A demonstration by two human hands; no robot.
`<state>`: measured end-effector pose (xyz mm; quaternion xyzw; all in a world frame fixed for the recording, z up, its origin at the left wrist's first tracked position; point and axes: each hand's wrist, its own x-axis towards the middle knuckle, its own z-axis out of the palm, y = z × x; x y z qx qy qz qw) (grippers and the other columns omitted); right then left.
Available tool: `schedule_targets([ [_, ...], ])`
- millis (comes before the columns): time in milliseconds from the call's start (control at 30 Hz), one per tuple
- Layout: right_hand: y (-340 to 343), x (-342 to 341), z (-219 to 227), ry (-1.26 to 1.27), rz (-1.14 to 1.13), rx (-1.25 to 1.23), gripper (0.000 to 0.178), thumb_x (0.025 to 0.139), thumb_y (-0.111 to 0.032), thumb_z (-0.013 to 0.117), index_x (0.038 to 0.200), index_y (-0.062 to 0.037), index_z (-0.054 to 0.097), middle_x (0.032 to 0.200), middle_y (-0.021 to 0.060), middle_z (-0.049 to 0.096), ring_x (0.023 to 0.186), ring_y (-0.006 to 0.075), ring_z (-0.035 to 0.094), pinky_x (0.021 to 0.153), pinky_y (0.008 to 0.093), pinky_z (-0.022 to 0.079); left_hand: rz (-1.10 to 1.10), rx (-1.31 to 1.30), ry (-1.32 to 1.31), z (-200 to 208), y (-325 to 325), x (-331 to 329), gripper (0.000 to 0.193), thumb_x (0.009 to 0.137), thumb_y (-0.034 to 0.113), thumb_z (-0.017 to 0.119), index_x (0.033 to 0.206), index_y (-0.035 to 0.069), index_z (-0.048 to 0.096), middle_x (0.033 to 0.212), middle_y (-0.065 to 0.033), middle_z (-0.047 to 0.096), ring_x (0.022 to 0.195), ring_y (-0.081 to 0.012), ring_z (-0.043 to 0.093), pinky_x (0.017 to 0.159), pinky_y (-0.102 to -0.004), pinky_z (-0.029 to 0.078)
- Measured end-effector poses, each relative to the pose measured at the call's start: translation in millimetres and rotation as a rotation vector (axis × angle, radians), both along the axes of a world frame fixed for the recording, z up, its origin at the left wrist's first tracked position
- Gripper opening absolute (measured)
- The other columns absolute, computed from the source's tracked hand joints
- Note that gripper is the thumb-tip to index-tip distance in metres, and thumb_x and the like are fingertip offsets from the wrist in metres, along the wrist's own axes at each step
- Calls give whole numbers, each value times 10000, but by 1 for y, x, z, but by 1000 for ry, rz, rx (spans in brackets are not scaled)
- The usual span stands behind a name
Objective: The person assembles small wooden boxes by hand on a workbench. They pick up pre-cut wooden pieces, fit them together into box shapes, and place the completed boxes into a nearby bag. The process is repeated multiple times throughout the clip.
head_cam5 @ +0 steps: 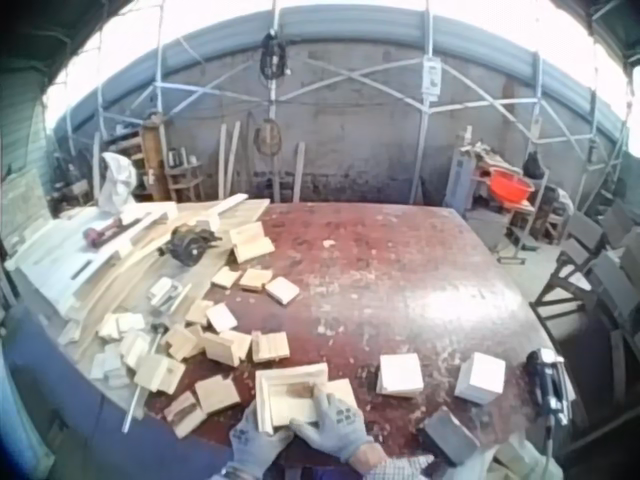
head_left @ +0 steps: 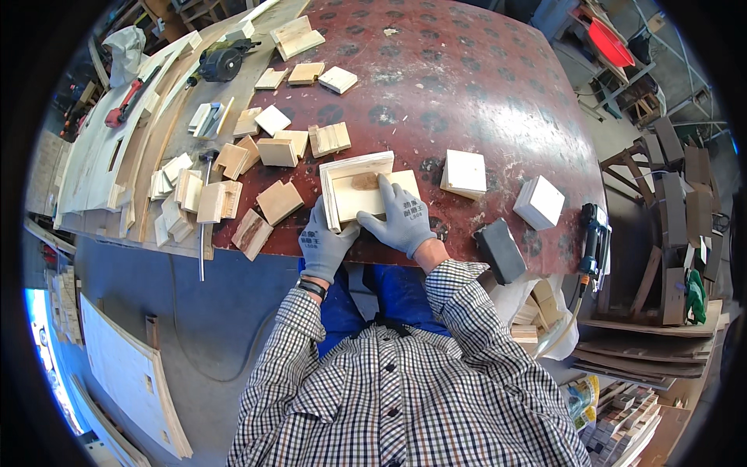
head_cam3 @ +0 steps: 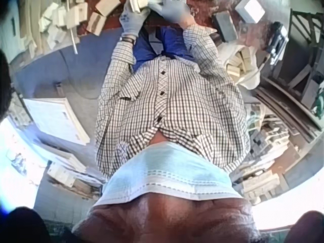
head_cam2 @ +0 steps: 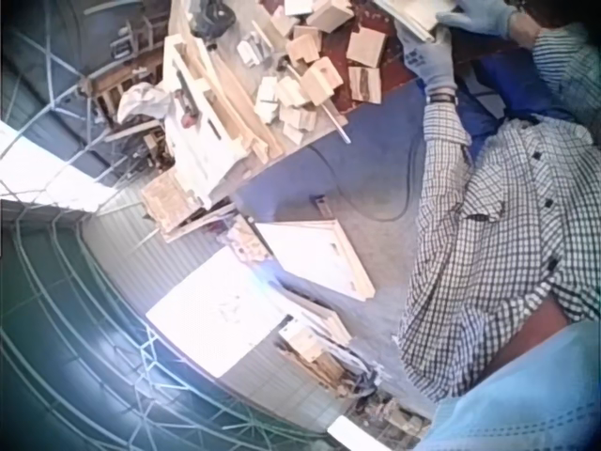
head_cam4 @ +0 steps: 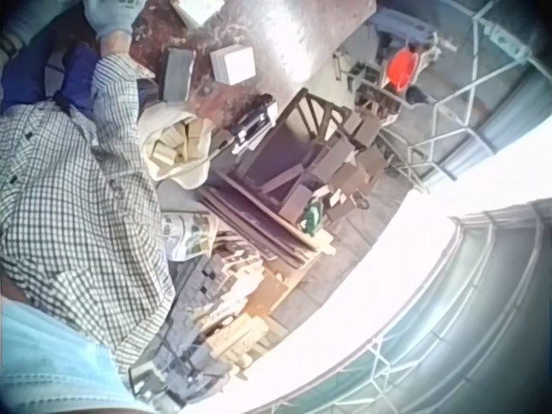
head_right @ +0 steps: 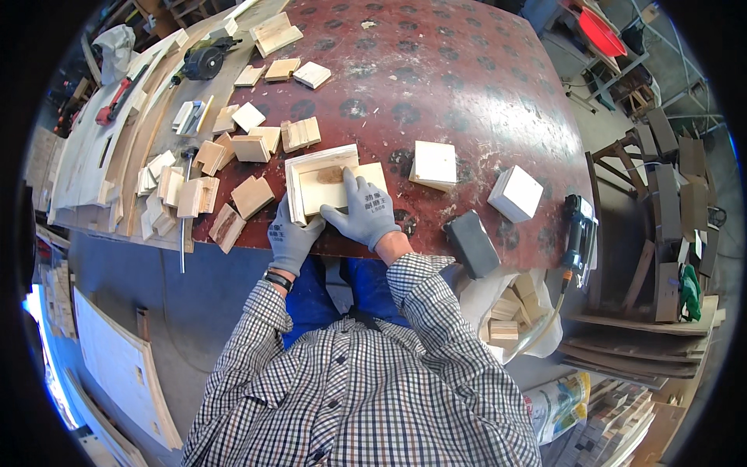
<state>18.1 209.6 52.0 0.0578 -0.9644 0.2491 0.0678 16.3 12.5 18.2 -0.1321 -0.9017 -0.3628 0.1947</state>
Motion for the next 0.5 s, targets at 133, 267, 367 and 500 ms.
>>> schedule_targets([
  [133,1,2,-1,1,-21,17,953,893,-658,692,1514,28,465,1172,253,694,1024,410,719,881,485,580,8,-16,-19,2,2,1,669,847,386,863,1370,79,581,1284,-128,667,1048,-333,728,840,-427,619],
  [267,-1,1,-8,6,-45,22,930,886,-672,705,1515,-22,487,1183,225,694,1028,389,719,870,483,580,11,2,-53,1,2,2,680,849,418,860,1372,83,579,1282,-129,671,1053,-335,728,838,-427,619],
  [367,1,3,-3,-38,-68,-47,905,866,-661,745,1518,-77,515,1194,191,691,1006,360,721,864,475,577,5,0,-34,-1,1,0,708,847,447,858,1387,91,569,1281,-131,676,1052,-339,730,835,-431,620],
  [500,0,6,-1,-70,-105,-197,856,861,-576,803,1531,-115,535,1203,160,684,988,307,715,873,450,572,18,-23,-66,0,1,-1,748,839,456,859,1415,97,546,1294,-141,679,1046,-351,732,829,-441,620],
])
